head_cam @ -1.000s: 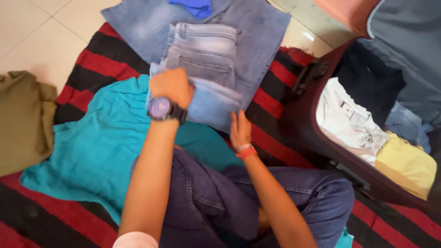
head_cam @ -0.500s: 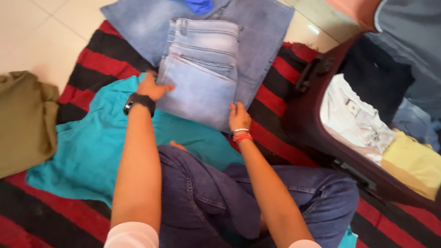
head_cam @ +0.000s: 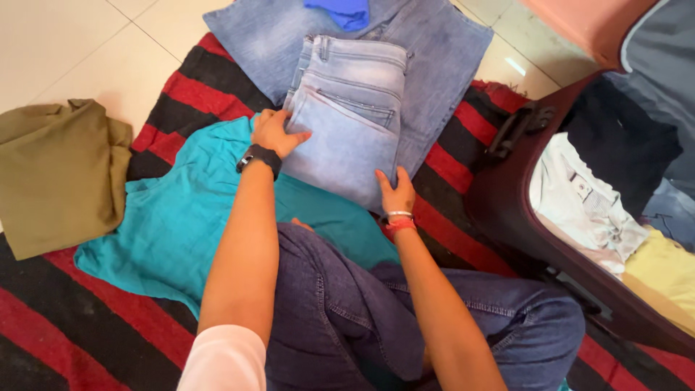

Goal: The person folds several clothing items including a white shirt, denim jeans, and dark trousers by hand, and places them into an open suitcase on the floor.

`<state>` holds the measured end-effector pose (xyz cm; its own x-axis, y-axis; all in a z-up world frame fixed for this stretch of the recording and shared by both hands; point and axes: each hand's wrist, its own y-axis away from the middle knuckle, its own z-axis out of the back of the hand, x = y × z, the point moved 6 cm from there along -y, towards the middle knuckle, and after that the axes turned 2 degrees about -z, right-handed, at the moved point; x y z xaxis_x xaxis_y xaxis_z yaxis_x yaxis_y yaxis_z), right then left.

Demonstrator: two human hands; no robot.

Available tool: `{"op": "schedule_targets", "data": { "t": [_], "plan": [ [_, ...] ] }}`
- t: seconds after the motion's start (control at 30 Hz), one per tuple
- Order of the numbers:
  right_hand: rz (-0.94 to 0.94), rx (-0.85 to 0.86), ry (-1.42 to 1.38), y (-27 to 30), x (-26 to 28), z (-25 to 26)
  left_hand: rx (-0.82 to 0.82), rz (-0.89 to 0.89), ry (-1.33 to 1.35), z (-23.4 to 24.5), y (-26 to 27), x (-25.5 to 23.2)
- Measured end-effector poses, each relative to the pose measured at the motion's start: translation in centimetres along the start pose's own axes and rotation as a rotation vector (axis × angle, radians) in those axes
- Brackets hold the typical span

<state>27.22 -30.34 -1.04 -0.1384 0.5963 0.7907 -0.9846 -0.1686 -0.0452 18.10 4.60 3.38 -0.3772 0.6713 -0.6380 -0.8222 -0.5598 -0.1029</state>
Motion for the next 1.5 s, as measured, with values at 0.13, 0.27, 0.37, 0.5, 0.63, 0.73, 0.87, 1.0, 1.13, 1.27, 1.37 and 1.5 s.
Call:
{"op": "schedule_targets", "data": {
  "t": [0.13, 0.27, 0.37, 0.5, 0.63, 0.73, 0.87, 1.0, 1.13, 1.27, 1.37, 1.5],
  "plan": [
    [0.169, -0.082, -0.001, 0.4, 2.5, 1.0, -0.112, -0.056, 0.044, -0.2, -0.7, 0.3],
    [0.205, -0.050, -0.014, 0.1, 4.4, 2.0, 0.051, 0.029, 0.452, -1.5, -0.6, 1.2],
    [0.186, -0.020, 0.007, -0.3, 5.0, 2.5, 0.189, 0.125, 0.526, -3.0, -0.6, 2.4],
    [0.149, 0.005, 0.155, -1.4, 4.8, 2.0, 0.396, 0.232, 0.544, -6.4, -0.2, 5.5],
    [0.162, 0.054, 0.378, -2.1, 4.3, 1.3, 0.383, 0.274, 0.376, -7.9, -0.1, 7.1],
    [0.076, 0.114, 0.444, -3.0, 3.8, 0.7, 0.418, 0.362, 0.188, -7.1, 0.0, 7.0],
    [0.011, 0.204, 0.517, -3.6, 2.6, 0.5, 0.498, 0.425, 0.107, -6.2, 0.2, 6.3],
    [0.060, 0.268, 0.490, -3.3, 0.7, 1.3, 0.530, 0.428, 0.129, -4.8, 1.0, 5.2],
    [0.102, 0.236, 0.438, -1.2, 0.7, 3.0, 0.476, 0.428, 0.082, -4.6, 1.6, 5.2],
    [0.147, 0.213, 0.270, 2.2, 5.5, 5.3, 0.563, 0.241, -0.080, -7.8, 0.4, 6.1],
    [0.406, 0.215, 0.153, 5.7, 11.6, 8.3, 0.602, 0.215, -0.090, -8.4, -0.2, 6.7],
    [0.550, 0.352, 0.357, 8.0, 15.7, 10.5, 0.607, 0.402, 0.134, -6.6, 0.7, 6.6]
  ]
}}
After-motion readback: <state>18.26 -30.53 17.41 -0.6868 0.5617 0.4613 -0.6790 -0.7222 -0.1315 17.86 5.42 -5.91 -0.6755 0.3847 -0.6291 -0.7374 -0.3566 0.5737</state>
